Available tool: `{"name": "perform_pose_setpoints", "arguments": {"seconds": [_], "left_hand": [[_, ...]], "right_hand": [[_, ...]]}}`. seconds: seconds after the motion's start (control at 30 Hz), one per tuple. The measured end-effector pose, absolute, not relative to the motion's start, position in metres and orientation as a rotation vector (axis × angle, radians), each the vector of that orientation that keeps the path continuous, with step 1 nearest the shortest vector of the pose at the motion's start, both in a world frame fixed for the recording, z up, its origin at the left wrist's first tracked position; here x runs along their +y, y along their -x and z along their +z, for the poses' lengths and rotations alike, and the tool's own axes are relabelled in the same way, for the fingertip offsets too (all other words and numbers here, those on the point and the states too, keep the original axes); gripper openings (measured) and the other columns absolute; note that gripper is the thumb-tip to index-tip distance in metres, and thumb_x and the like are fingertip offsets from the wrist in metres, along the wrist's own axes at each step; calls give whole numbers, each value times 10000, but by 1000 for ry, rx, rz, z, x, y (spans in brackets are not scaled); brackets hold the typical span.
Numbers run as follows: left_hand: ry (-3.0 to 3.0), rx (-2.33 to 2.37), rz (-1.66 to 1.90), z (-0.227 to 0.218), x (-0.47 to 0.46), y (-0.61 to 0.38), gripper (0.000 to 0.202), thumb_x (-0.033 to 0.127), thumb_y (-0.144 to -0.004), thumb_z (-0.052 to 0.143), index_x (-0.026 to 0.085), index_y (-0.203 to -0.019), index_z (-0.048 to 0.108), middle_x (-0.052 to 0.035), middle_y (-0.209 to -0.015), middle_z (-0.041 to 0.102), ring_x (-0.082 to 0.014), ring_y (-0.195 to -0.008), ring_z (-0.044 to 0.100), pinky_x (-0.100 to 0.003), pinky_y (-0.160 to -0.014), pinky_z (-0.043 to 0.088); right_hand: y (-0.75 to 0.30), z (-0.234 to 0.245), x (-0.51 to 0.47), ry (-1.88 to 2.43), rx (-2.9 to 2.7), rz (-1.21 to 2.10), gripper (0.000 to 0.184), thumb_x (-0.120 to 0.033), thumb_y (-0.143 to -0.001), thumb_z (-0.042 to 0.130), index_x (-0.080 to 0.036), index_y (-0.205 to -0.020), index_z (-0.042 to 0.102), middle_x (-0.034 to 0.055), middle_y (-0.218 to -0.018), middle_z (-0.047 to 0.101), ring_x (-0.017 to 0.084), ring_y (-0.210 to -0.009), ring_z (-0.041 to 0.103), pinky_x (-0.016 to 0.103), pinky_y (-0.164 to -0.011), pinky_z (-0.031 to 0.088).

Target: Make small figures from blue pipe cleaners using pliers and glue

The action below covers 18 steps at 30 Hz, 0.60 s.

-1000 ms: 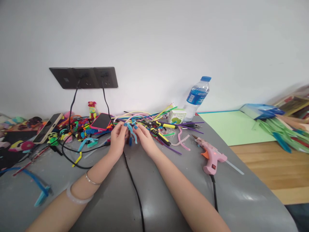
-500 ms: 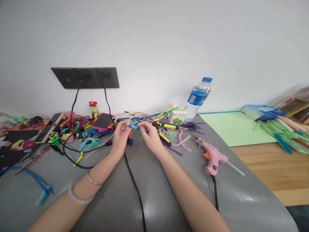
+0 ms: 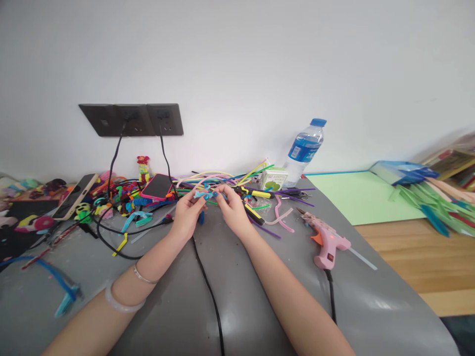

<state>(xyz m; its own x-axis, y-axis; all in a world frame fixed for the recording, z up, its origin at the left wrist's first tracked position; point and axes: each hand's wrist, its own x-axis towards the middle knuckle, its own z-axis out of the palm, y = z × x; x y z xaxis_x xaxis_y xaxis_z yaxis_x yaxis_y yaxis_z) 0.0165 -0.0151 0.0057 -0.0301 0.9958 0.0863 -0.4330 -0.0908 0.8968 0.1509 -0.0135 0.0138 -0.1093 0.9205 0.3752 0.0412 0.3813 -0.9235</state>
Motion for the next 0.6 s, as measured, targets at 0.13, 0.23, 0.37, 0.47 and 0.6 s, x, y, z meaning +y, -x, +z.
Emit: {"name": "perform_pose_setpoints", "arguments": {"seconds": [0.13,0.23,0.37,0.47,0.6], "left_hand": [[-848,812,1404,7,-17,-17,332,323,-606,838,168,-870,708,-23,-838,698,-113,-696,616,-203,-589,506],[-869,870,1327,7,-19,-17,315,373,-611,832,154,-794,697,-6,-716,653,-100,-617,581,-187,-511,464],[-948,892,1287,6,-21,-17,325,429,-651,800,149,-754,668,3,-658,608,-89,-552,536,-185,-454,407],[-978,907,1302,7,-21,-18,320,431,-660,792,159,-724,634,29,-606,550,-72,-500,486,-178,-427,348],[-969,881,1293,8,-21,-19,309,417,-646,791,164,-719,629,37,-611,524,-63,-497,445,-179,-425,333]], "right_hand": [[-148,12,-14,891,-1452,991,327,-529,-867,572,-209,-822,522,-16,-701,458,138,-638,421,263,-584,346],[-147,12,-15,890,-1455,974,310,-510,-871,574,-209,-823,521,-14,-705,468,135,-633,428,261,-579,352],[-147,12,-15,885,-1459,975,308,-508,-877,565,-211,-817,510,-17,-699,467,130,-611,422,260,-562,346],[-147,12,-15,899,-1465,957,305,-505,-882,559,-211,-816,511,-19,-690,455,135,-623,418,261,-565,338],[-148,13,-16,922,-1473,915,291,-485,-892,556,-209,-817,501,-25,-690,429,134,-629,394,261,-572,327]]}}
